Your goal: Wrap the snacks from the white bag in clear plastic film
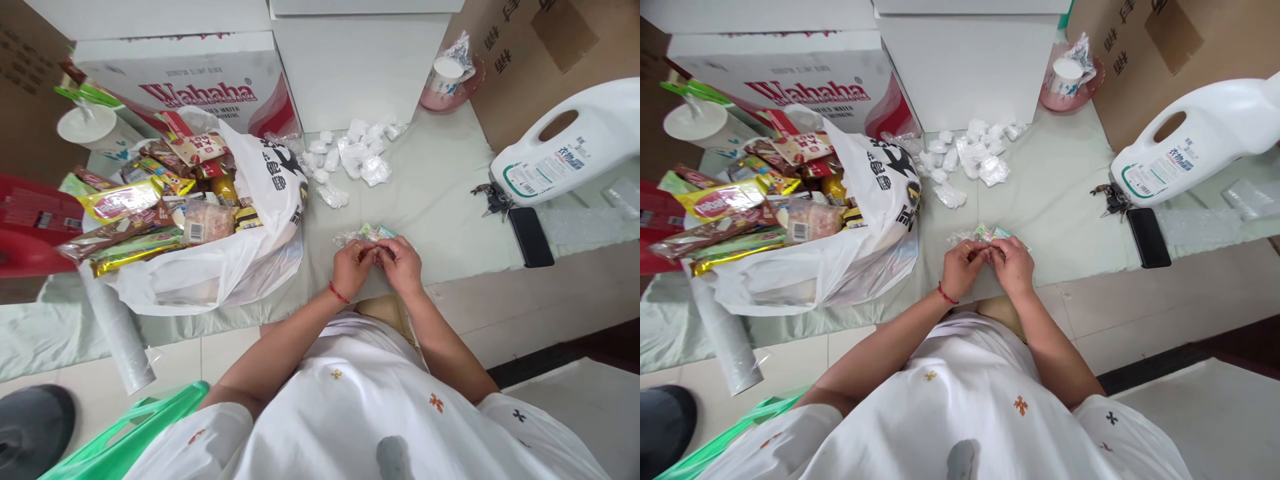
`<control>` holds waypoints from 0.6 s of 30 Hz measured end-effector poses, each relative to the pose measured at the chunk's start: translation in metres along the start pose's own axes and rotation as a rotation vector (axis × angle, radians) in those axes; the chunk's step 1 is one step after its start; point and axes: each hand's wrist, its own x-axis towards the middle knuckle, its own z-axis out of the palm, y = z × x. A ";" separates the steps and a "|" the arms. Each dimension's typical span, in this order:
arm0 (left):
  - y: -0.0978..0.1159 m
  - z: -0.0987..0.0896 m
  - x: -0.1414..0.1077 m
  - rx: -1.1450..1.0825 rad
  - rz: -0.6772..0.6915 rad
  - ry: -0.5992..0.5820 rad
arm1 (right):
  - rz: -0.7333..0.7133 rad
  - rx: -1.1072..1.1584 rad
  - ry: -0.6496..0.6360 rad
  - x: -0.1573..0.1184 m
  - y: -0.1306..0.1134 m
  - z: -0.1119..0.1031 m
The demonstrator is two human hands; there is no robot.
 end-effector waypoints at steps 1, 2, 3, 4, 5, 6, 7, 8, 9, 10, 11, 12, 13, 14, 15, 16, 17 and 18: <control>-0.002 -0.001 0.002 -0.008 -0.029 0.020 | 0.005 -0.002 0.003 0.000 0.000 0.000; -0.004 -0.002 0.004 -0.026 -0.070 0.038 | 0.011 -0.002 0.006 0.001 0.000 0.000; -0.006 -0.005 0.005 -0.049 -0.117 0.050 | 0.016 0.000 0.010 0.001 0.000 0.000; -0.008 -0.007 0.007 -0.074 -0.163 0.055 | 0.022 0.002 0.013 0.002 -0.001 0.001; -0.010 -0.010 0.008 -0.096 -0.201 0.054 | 0.028 0.002 0.016 0.002 -0.001 0.001; -0.011 -0.013 0.008 -0.114 -0.226 0.050 | 0.034 0.001 0.019 0.003 -0.001 0.001; -0.011 -0.015 0.007 -0.127 -0.236 0.044 | 0.038 -0.001 0.021 0.003 -0.001 0.001; -0.011 -0.016 0.007 -0.135 -0.231 0.035 | 0.041 -0.005 0.023 0.003 -0.001 0.001; -0.010 -0.016 0.006 -0.141 -0.212 0.021 | 0.042 -0.010 0.022 0.003 -0.002 0.001; -0.009 -0.014 0.005 -0.146 -0.184 0.006 | 0.041 -0.017 0.021 0.003 -0.002 0.000; -0.008 -0.012 0.004 -0.146 -0.153 -0.007 | 0.039 -0.024 0.017 0.003 -0.003 0.000; -0.007 -0.008 0.003 -0.140 -0.123 -0.017 | 0.033 -0.033 0.011 0.003 -0.003 0.000; -0.006 -0.005 0.004 -0.130 -0.101 -0.022 | 0.028 -0.044 0.005 0.002 -0.004 0.000; -0.005 -0.001 0.004 -0.119 -0.090 -0.025 | 0.023 -0.054 -0.001 0.002 -0.004 0.000; -0.005 0.001 0.005 -0.108 -0.091 -0.021 | 0.020 -0.063 -0.004 0.001 -0.004 0.000; -0.005 0.003 0.007 -0.098 -0.100 -0.011 | 0.016 -0.069 -0.003 0.001 -0.003 0.000; -0.005 0.004 0.008 -0.090 -0.116 0.005 | 0.013 -0.073 0.000 0.000 -0.003 0.000; -0.006 0.002 0.010 -0.081 -0.136 0.028 | 0.010 -0.073 0.007 0.000 -0.003 0.000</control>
